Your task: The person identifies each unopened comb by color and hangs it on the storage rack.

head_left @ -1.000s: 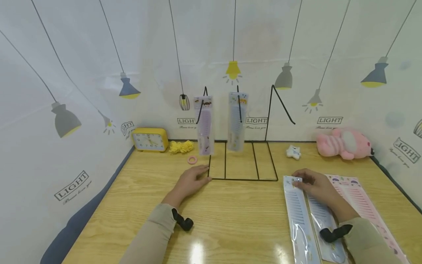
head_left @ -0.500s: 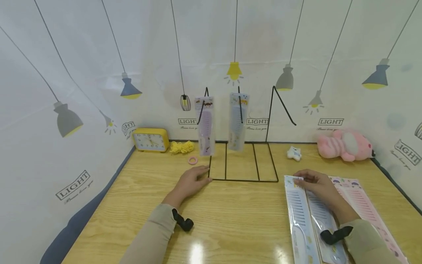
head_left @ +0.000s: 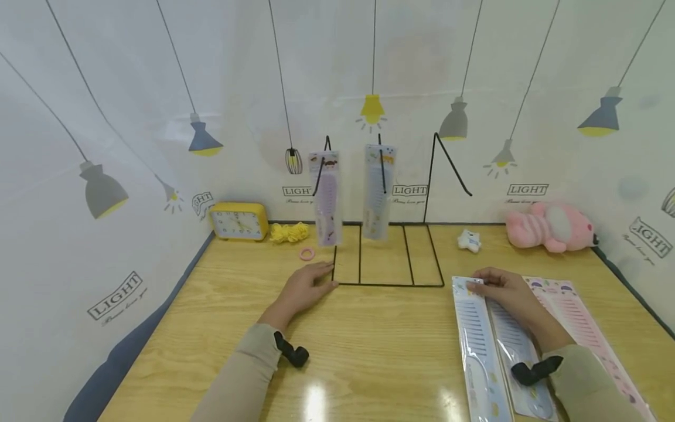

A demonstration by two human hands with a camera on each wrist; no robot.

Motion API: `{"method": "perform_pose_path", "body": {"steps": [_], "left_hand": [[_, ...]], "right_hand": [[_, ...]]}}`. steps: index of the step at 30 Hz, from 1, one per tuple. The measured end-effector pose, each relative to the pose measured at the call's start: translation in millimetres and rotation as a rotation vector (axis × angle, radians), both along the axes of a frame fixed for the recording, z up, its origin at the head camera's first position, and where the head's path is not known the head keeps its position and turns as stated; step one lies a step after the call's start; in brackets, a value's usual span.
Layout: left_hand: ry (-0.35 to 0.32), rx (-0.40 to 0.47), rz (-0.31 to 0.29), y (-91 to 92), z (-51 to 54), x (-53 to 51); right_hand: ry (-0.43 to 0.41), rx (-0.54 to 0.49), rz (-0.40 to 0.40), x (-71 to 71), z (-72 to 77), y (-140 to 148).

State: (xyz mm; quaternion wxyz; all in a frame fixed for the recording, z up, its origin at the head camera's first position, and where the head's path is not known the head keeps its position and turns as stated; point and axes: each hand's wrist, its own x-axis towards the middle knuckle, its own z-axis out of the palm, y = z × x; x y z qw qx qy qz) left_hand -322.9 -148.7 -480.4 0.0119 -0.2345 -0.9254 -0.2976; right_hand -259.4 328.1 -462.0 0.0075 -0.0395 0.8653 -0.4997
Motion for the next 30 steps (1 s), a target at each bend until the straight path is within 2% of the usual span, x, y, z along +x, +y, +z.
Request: {"method": "perform_pose_path", "body": {"steps": [4, 7, 13, 20, 26, 30], "left_hand": [[0.000, 0.004, -0.003, 0.2, -1.3, -0.2], [0.005, 0.011, -0.013, 1.8, -2.6, -0.6], [0.005, -0.001, -0.004, 2.9, -1.2, 0.6], [0.005, 0.003, -0.005, 0.5, 1.6, 0.6], [0.003, 0.008, -0.011, 0.8, 0.1, 1.1], [0.016, 0.007, -0.005, 0.6, -0.1, 0.3]], "right_hand": [[0.029, 0.006, 0.008, 0.4, 0.3, 1], [0.055, -0.018, 0.021, 3.0, 7.7, 0], [0.075, -0.103, 0.038, 15.2, 46.7, -17], [0.281, -0.258, 0.138, 24.4, 90.7, -40], [0.368, -0.288, 0.155, 35.1, 121.7, -57], [0.446, -0.343, 0.207, 37.7, 142.4, -72]]}}
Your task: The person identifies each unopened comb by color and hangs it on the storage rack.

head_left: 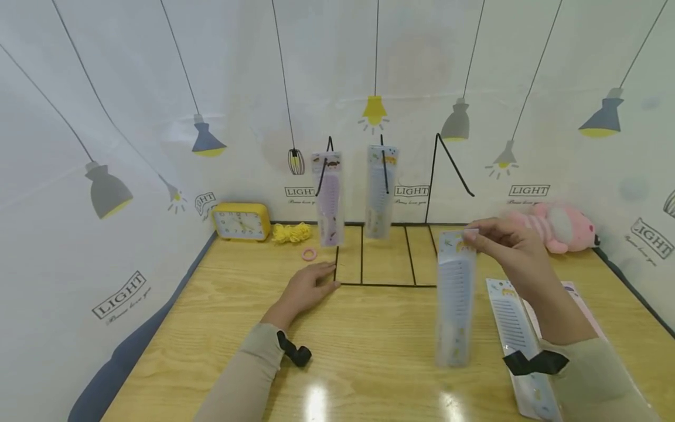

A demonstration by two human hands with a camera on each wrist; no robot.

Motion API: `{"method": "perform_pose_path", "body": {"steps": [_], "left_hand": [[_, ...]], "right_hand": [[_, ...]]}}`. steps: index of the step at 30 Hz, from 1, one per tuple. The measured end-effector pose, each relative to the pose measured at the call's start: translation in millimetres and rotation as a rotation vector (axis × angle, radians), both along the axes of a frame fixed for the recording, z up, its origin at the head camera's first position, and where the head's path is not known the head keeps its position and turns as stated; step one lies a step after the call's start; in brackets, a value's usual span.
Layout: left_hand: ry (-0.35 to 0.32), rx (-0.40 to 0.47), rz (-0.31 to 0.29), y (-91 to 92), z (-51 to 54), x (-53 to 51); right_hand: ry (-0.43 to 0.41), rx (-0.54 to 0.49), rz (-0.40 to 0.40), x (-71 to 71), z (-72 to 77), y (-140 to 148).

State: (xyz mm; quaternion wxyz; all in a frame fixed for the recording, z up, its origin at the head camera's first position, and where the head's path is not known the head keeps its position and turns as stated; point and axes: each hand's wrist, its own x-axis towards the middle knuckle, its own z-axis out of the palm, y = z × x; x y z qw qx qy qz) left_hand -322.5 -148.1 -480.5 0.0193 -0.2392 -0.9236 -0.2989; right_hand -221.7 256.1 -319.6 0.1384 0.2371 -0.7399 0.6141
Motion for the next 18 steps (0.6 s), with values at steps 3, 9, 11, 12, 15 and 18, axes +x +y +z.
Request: {"method": "perform_pose_path", "body": {"steps": [3, 9, 11, 12, 15, 18], "left_hand": [[0.000, -0.002, 0.004, -0.1, -0.7, -0.5], [-0.002, 0.001, -0.002, -0.3, 0.5, -0.7], [-0.004, 0.003, -0.005, -0.4, 0.6, -0.5], [-0.005, 0.000, -0.005, -0.4, 0.8, -0.3], [-0.005, -0.002, -0.006, -0.6, 1.7, -0.9], [-0.004, -0.005, -0.003, -0.3, 0.6, 0.1]], "right_hand": [[0.050, -0.020, 0.015, -0.2, 11.1, -13], [0.017, 0.004, -0.122, -2.2, 24.4, -36], [0.001, -0.012, -0.145, -3.0, 27.1, -41], [-0.003, -0.016, -0.158, -3.2, 28.5, -44], [0.004, -0.041, -0.175, -5.4, 33.2, -53], [0.029, -0.103, -0.127, -7.9, 36.5, -62]]}}
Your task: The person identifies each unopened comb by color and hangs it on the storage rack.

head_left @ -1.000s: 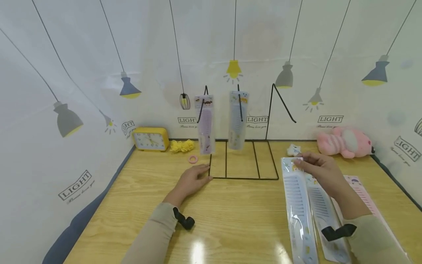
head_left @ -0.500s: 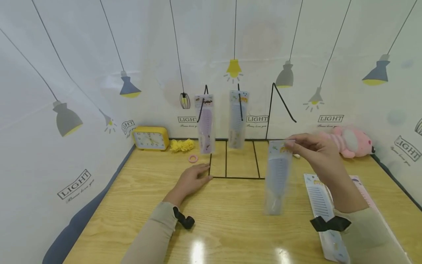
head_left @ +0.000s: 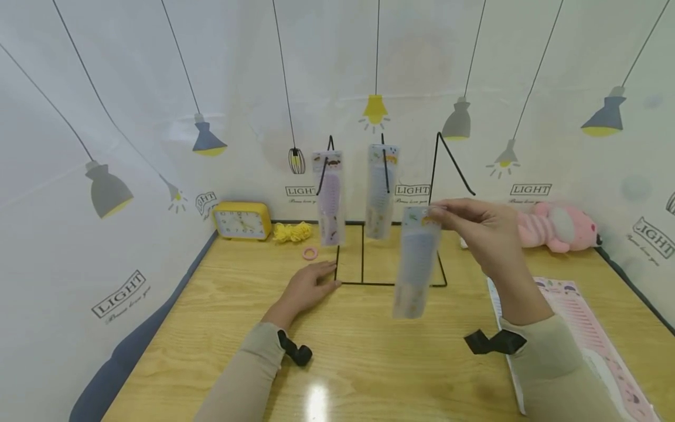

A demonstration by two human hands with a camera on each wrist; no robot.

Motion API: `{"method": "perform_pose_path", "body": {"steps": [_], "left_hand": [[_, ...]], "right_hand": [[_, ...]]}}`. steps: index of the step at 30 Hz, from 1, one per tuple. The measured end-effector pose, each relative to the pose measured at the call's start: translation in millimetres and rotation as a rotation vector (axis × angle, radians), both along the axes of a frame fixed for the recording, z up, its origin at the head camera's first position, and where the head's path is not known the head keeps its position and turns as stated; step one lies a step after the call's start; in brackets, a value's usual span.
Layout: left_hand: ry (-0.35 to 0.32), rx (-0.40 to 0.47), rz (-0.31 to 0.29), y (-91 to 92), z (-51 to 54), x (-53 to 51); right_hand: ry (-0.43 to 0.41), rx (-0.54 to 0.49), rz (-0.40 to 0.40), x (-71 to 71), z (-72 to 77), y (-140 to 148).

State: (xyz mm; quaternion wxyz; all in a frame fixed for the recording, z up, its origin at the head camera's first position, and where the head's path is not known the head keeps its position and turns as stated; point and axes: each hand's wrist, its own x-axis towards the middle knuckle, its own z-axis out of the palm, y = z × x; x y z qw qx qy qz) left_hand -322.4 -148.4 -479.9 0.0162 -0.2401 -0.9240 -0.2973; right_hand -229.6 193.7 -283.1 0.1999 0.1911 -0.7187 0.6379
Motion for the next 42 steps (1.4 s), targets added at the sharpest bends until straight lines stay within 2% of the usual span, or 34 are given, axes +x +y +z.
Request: {"method": "perform_pose_path", "body": {"steps": [4, 9, 15, 19, 25, 32, 42], "left_hand": [[0.003, -0.001, 0.000, -0.4, -1.5, -0.9], [-0.007, -0.024, -0.010, -0.7, -3.3, -0.7], [0.016, -0.024, -0.004, -1.6, -0.7, -2.2], [0.016, -0.008, -0.003, -1.9, -0.4, -2.1], [0.002, -0.004, -0.013, 1.2, -6.3, 0.6], [0.021, -0.007, -0.005, 1.6, 0.6, 1.5], [0.009, 0.009, -0.007, -0.6, 2.7, 1.4]], "right_hand": [[0.059, 0.005, 0.038, -4.5, 3.1, -12], [0.059, 0.115, -0.016, -7.1, 6.8, -25], [0.071, 0.166, -0.050, -18.5, 18.7, -39], [0.084, 0.125, -0.030, -26.6, 21.9, -47], [0.059, 0.068, -0.041, -31.1, 11.6, -47], [0.065, 0.057, -0.034, -36.0, 10.9, -43], [0.064, 0.056, -0.052, -44.7, 4.2, -43]]}}
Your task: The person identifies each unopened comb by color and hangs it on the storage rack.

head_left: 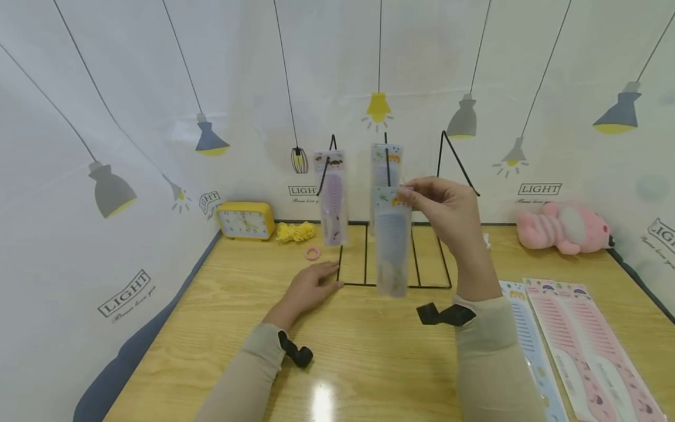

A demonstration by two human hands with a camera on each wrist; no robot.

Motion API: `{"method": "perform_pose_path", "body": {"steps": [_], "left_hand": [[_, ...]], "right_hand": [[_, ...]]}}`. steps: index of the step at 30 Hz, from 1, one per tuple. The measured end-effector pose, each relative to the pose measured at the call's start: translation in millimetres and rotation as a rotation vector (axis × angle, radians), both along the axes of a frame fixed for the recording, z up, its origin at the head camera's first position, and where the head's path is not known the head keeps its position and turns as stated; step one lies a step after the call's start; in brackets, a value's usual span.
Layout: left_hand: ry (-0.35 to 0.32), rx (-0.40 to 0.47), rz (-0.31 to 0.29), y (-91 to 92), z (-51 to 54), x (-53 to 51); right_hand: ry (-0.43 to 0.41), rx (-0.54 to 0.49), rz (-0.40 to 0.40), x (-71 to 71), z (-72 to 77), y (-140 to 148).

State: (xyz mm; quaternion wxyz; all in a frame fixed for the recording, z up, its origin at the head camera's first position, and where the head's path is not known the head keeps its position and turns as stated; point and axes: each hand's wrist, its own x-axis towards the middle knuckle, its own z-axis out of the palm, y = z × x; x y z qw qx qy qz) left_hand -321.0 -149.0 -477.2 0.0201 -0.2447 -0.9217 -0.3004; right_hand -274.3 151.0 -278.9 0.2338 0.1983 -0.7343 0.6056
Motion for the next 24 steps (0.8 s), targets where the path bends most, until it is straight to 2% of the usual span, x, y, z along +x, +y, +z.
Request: {"method": "perform_pose_path", "body": {"steps": [6, 14, 24], "left_hand": [[0.012, 0.003, 0.005, -0.2, -0.5, -1.2], [0.011, -0.003, 0.000, 0.2, 1.4, -1.9], [0.014, -0.008, -0.002, 0.4, 0.5, -3.1]], "right_hand": [[-0.023, -0.002, -0.005, -2.5, -2.6, -5], [0.036, 0.029, -0.057, -5.2, -2.6, -9], [-0.001, 0.038, -0.133, -14.6, -10.6, -11]]}}
